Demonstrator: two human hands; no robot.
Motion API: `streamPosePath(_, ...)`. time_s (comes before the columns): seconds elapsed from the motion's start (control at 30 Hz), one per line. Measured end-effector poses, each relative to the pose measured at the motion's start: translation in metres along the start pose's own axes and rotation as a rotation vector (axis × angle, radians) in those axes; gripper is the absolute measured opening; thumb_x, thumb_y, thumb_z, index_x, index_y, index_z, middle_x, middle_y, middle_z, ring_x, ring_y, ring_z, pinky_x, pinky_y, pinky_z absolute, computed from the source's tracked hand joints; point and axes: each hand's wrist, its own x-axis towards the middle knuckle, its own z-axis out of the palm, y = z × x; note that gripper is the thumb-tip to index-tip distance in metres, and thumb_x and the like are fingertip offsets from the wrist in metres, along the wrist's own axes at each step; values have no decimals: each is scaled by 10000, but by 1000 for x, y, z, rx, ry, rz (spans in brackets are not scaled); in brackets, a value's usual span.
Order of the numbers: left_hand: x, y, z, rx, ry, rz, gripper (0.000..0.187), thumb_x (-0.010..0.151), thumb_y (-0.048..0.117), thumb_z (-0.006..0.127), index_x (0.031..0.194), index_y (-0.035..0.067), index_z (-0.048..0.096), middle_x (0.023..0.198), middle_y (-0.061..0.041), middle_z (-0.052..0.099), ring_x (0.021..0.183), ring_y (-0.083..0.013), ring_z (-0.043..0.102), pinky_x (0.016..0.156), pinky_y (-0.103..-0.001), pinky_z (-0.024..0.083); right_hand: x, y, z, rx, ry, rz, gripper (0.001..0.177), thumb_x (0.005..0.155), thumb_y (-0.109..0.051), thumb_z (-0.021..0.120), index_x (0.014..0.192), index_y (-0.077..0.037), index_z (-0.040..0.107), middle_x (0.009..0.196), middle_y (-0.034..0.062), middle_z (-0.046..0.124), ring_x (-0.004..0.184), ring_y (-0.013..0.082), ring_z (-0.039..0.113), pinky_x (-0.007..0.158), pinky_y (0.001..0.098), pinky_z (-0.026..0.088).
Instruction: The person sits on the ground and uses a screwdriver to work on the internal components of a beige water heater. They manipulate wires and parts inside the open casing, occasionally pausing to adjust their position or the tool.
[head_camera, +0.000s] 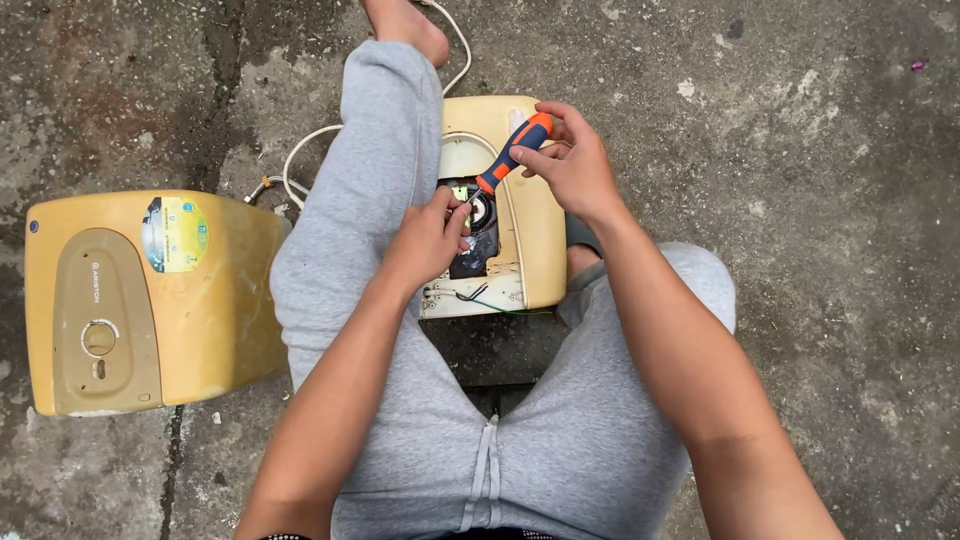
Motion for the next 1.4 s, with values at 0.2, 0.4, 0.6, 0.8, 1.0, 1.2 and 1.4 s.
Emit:
streamPosePath(0.2,3,9,28,-503,38,-198,131,1103,179,407,1093,48,409,789,-127,684,618,-181,691,558,-296,566,19,-11,34,249,-105,66,692,969,-3,644,1581,-45,325,1197,177,687,846,140,651,705,255,602)
streamPosePath(0.4,-1,0,39,-372,160,-168,202,1079,278,447,1101,88,512,746,-32,659,647,-124,587,611,-293,470,29,-12,52,149,-117,69,629,979,-81,701,1502,-164,363,992,103,690,774,124,641,578,243,515)
streamPosePath(0.6,-11,1,15,-58,132,-72,266,1079,348,502,1144,94,549,826,-158,730,832,-347,712,701,-473,513,20,-15,43,201,-11,139,537,957,-164,783,1357,-73,435,875,147,647,621,191,684,496,283,650)
streamPosePath(0.8,-11,13,-38,238,60,208,197,1081,255,539,1143,72,575,940,-199,732,918,-377,740,787,-460,582,-4,-36,11,183,7,253,371,953,-128,745,1196,-14,489,886,142,616,638,255,764,607,338,722)
streamPosePath(1.0,5,9,-57,418,9,493,151,1064,198,566,1134,93,650,917,-147,701,933,-363,706,819,-445,501,-46,-66,-16,-118,-221,272,314,913,-97,738,1178,61,674,906,177,681,627,161,667,512,266,611)
streamPosePath(1.2,5,-5,-40,475,81,562,160,1070,220,581,1115,133,707,838,-80,661,881,-304,678,780,-393,459,-55,-74,-14,-360,-301,270,349,907,-110,732,1233,13,708,921,250,699,601,215,671,495,327,634)
streamPosePath(1.4,4,-14,-32,456,125,540,171,1079,244,578,1138,182,726,811,-30,631,841,-249,658,767,-346,435,-51,-64,-15,-475,-320,202,353,913,-134,739,1247,-22,716,989,270,685,684,279,692,494,348,635)
